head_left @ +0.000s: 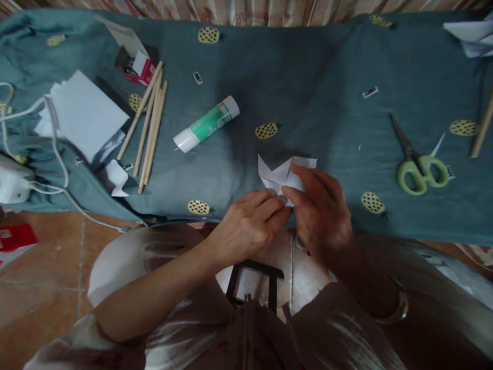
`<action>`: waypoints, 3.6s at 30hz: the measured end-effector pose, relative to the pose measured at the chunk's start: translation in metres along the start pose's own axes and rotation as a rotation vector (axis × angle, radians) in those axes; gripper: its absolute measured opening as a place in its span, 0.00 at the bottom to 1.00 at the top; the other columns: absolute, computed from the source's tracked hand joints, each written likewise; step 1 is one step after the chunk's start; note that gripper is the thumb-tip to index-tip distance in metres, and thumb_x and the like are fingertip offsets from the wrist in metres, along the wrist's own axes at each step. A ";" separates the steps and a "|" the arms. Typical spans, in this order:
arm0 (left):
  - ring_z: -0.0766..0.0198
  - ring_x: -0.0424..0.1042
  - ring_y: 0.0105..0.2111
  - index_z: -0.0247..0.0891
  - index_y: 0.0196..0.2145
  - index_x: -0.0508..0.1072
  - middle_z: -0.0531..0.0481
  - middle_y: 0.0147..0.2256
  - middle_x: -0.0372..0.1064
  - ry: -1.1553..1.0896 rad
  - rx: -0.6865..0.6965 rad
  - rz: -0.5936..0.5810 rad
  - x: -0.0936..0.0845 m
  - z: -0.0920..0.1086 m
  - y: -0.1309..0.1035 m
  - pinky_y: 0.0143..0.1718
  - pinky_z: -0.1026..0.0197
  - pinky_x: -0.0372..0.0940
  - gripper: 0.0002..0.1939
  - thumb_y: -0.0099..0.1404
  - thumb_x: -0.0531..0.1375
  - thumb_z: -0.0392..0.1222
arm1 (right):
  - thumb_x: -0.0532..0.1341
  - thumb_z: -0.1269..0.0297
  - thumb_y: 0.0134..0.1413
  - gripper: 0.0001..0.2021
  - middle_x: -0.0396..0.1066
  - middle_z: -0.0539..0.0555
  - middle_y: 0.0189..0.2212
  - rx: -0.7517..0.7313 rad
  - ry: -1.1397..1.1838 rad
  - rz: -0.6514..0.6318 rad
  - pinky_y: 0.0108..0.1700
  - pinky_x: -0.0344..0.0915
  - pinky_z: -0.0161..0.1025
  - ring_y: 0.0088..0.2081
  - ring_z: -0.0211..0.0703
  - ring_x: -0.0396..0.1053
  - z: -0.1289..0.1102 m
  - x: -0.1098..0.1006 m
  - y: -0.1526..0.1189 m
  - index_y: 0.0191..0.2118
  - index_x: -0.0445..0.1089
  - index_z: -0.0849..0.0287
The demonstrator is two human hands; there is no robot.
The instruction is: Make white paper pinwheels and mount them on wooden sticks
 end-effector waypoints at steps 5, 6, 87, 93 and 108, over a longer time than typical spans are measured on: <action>0.63 0.69 0.36 0.30 0.40 0.73 0.46 0.35 0.73 -0.008 -0.014 0.023 0.000 -0.001 0.000 0.37 0.60 0.70 0.09 0.71 0.53 0.34 | 0.55 0.76 0.61 0.12 0.68 0.61 0.56 0.011 0.009 -0.013 0.54 0.67 0.52 0.60 0.53 0.62 -0.002 0.004 -0.003 0.49 0.66 0.57; 0.63 0.69 0.35 0.30 0.40 0.73 0.46 0.35 0.72 -0.012 -0.018 0.025 0.000 -0.001 0.000 0.37 0.60 0.70 0.09 0.70 0.53 0.34 | 0.55 0.76 0.61 0.13 0.68 0.61 0.57 0.019 0.010 -0.020 0.55 0.66 0.53 0.62 0.53 0.61 -0.002 0.006 -0.003 0.49 0.66 0.57; 0.60 0.72 0.41 0.31 0.46 0.72 0.43 0.38 0.75 0.068 0.068 -0.028 0.001 0.005 -0.002 0.40 0.58 0.71 0.11 0.71 0.52 0.35 | 0.61 0.69 0.57 0.06 0.66 0.50 0.58 0.177 0.277 -0.023 0.60 0.64 0.53 0.61 0.51 0.62 0.030 -0.004 0.006 0.36 0.73 0.49; 0.59 0.72 0.42 0.31 0.43 0.74 0.43 0.38 0.75 0.043 0.060 -0.017 0.001 0.004 -0.002 0.41 0.59 0.71 0.11 0.71 0.52 0.35 | 0.61 0.69 0.58 0.05 0.66 0.51 0.58 0.177 0.230 -0.012 0.59 0.64 0.54 0.60 0.51 0.62 0.028 -0.004 0.007 0.34 0.70 0.50; 0.60 0.72 0.41 0.29 0.42 0.74 0.43 0.39 0.74 0.035 0.039 -0.018 0.000 0.002 -0.001 0.42 0.59 0.72 0.11 0.71 0.52 0.34 | 0.61 0.71 0.57 0.06 0.67 0.52 0.56 0.187 0.211 0.001 0.59 0.65 0.53 0.60 0.51 0.63 0.027 -0.002 0.006 0.35 0.69 0.51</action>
Point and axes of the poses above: each hand's wrist, its own y-axis towards the middle knuckle, its own x-axis out of the palm, z = x × y, the point moved 9 cm from there along y, towards the middle knuckle
